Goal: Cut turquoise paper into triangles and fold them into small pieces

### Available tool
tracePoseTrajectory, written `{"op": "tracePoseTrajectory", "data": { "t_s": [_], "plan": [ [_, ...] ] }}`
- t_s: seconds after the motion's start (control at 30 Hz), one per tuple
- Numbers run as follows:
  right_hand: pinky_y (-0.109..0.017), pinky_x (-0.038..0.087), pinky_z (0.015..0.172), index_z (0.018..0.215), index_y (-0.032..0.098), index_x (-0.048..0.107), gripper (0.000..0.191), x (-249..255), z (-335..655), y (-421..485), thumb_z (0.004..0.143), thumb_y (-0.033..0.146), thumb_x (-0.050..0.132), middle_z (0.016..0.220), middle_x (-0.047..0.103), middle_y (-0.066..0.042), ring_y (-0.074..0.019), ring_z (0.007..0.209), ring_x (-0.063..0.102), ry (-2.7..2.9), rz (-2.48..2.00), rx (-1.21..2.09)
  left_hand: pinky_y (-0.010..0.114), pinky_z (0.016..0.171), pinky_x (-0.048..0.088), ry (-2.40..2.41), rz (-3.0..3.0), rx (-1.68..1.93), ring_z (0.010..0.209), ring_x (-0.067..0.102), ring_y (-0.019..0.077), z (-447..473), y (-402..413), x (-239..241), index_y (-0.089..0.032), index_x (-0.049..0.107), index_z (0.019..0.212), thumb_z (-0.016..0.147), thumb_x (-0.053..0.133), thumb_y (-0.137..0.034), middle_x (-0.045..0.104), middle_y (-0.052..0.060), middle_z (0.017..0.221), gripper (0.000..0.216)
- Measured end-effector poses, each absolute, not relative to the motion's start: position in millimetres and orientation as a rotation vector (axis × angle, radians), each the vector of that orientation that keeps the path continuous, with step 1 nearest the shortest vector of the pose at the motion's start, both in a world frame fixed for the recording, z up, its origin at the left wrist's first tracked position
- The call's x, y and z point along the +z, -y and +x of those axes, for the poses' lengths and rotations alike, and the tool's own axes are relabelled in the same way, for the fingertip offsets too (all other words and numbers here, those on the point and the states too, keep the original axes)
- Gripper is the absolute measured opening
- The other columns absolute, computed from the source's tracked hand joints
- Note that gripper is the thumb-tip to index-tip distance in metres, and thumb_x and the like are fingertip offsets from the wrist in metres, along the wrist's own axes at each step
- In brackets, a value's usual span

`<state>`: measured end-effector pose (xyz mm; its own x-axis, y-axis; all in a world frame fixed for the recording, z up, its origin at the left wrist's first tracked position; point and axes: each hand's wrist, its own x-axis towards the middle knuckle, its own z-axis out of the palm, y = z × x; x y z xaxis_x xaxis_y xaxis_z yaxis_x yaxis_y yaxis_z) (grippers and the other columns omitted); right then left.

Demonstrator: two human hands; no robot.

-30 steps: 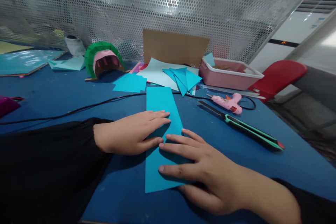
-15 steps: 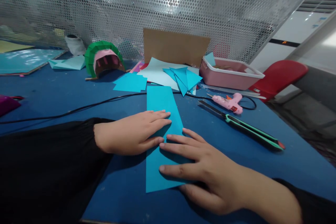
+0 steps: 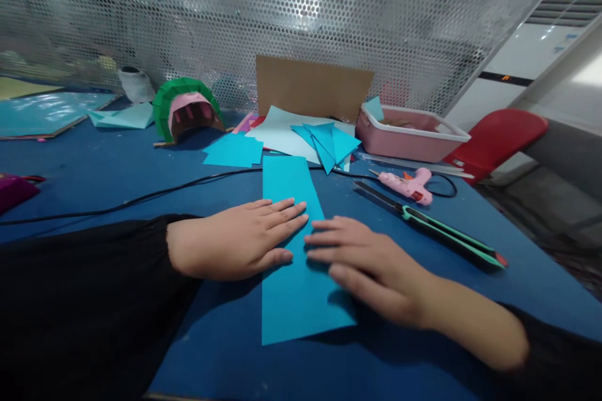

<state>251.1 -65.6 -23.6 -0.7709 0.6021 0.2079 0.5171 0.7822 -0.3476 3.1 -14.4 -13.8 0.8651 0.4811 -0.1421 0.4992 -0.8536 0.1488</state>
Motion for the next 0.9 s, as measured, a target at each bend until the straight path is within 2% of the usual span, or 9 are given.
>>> {"op": "tracePoseTrajectory", "data": {
  "t_s": [0.1,0.23,0.37,0.63,0.9],
  "plan": [
    [-0.054,0.034,0.106,0.123,0.021,0.063,0.038,-34,260,40,0.096,0.028,0.036,0.130,0.060,-0.009,-0.0279,0.133,0.041,2.611,-1.053,0.233,0.048,0.115,0.018,-0.772,2.851,-0.175,0.143,0.011,0.0273,2,15,-12,-0.016,0.021,0.149,0.097,0.025,-0.049,0.012,0.008,0.155,0.061],
    [-0.061,0.026,0.107,0.131,0.027,0.055,0.041,-37,262,5,0.097,0.033,0.033,0.137,0.053,-0.004,-0.0296,0.137,0.032,2.727,-1.159,0.104,0.051,0.114,0.020,-0.755,2.849,-0.128,0.143,0.014,0.0287,0,15,-14,-0.014,0.022,0.148,0.097,0.026,-0.049,0.014,0.009,0.155,0.062],
    [-0.067,0.021,0.104,0.127,0.027,0.059,0.041,-30,255,-28,0.097,0.035,0.032,0.137,0.053,-0.004,-0.0330,0.137,0.032,2.762,-1.235,-0.072,0.052,0.113,0.022,-0.743,2.850,-0.065,0.142,0.016,0.0300,0,15,-15,-0.013,0.026,0.147,0.097,0.029,-0.048,0.018,0.010,0.154,0.061],
    [-0.069,0.025,0.101,0.110,0.032,0.069,0.031,-28,253,-61,0.091,0.041,0.047,0.128,0.062,-0.001,-0.0360,0.135,0.034,2.754,-1.209,-0.084,0.052,0.112,0.022,-0.747,2.866,-0.080,0.142,0.017,0.0304,0,14,-14,-0.014,0.027,0.147,0.097,0.030,-0.048,0.018,0.011,0.154,0.061],
    [-0.054,0.034,0.106,0.114,0.028,0.069,0.037,-35,269,-39,0.086,0.048,0.057,0.130,0.060,-0.004,-0.0322,0.135,0.036,2.764,-1.056,-0.026,0.049,0.114,0.020,-0.766,2.862,-0.124,0.143,0.015,0.0287,1,15,-13,-0.016,0.024,0.148,0.097,0.028,-0.049,0.016,0.010,0.155,0.061]
  ]
}}
